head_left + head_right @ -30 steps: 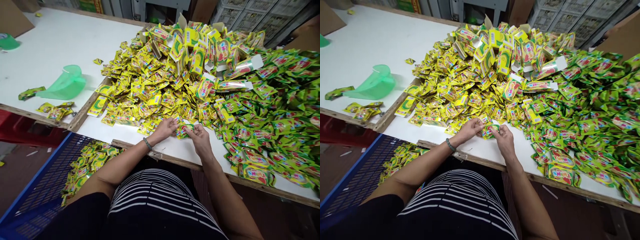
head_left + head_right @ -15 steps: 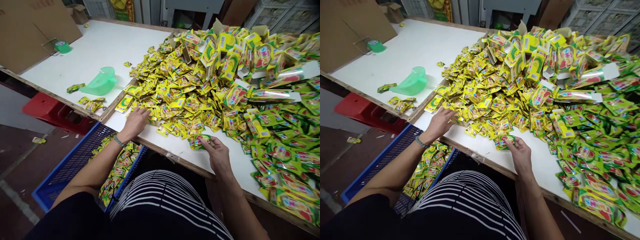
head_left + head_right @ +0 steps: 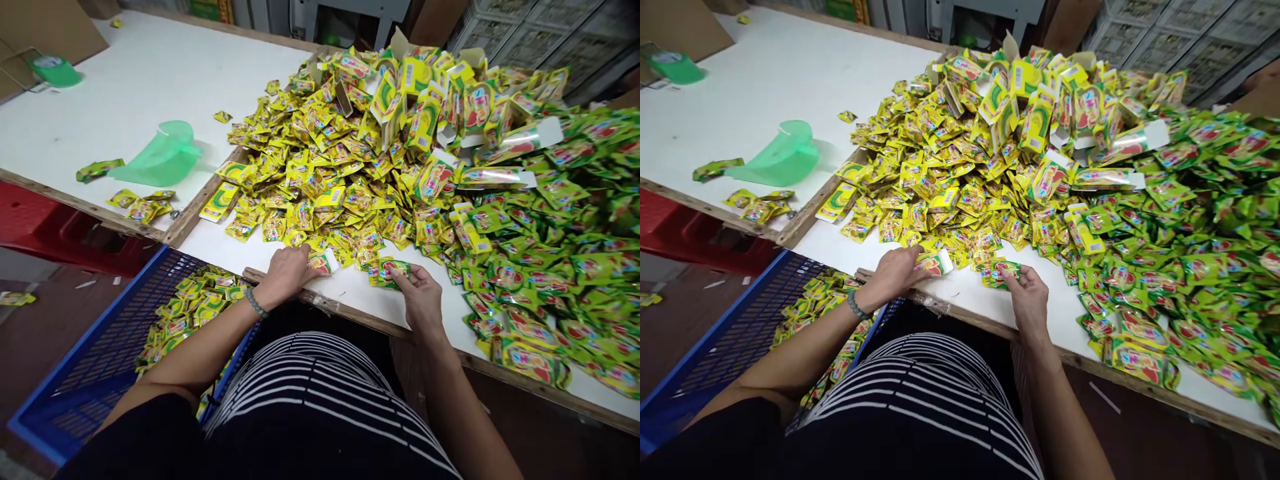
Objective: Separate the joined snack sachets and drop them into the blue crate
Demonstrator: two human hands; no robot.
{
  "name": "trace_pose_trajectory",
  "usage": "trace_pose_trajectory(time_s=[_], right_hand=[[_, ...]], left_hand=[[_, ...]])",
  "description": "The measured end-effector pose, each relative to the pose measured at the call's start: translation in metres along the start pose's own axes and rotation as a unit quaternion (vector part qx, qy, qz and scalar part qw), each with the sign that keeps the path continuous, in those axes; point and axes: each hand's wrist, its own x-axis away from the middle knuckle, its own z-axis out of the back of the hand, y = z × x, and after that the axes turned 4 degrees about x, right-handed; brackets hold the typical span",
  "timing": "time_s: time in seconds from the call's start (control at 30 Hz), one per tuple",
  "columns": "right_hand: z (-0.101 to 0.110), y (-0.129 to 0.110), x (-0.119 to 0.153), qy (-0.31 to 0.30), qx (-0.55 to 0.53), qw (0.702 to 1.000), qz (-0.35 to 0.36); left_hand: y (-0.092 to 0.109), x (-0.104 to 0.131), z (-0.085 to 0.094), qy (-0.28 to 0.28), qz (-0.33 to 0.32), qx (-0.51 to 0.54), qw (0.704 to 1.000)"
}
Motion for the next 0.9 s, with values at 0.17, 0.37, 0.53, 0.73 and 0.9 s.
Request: trace_pose_trajectory(time_s=[0.17, 0.37, 0.53, 0.73, 0.9], right_hand=[[-0.026, -0.01, 0.002, 0.008, -0.052, 0.998, 0.032], [-0.028, -0.025, -0.005, -0.03, -0.033, 0.997, 0.07], [-0.013, -0.029, -0.009, -0.095, -0.001, 0.993, 0.067], [-0.006, -0.04, -0.015, -0.218, 0.081, 0.972, 0.021], [-0.001, -0.055, -0.021, -0.225, 0.174, 0.956, 0.074]], left_hand=[[0.009, -0.012, -0.006, -0.048, 0.01, 0.195, 0.98], [0.02, -0.017, -0.025, -0.054, 0.007, 0.466, 0.883], [0.025, -0.019, -0.029, -0.064, -0.005, 0.507, 0.86], [0.028, -0.021, -0.029, -0.052, -0.042, 0.468, 0.881], [0.03, -0.022, -0.033, -0.003, -0.057, 0.433, 0.899]])
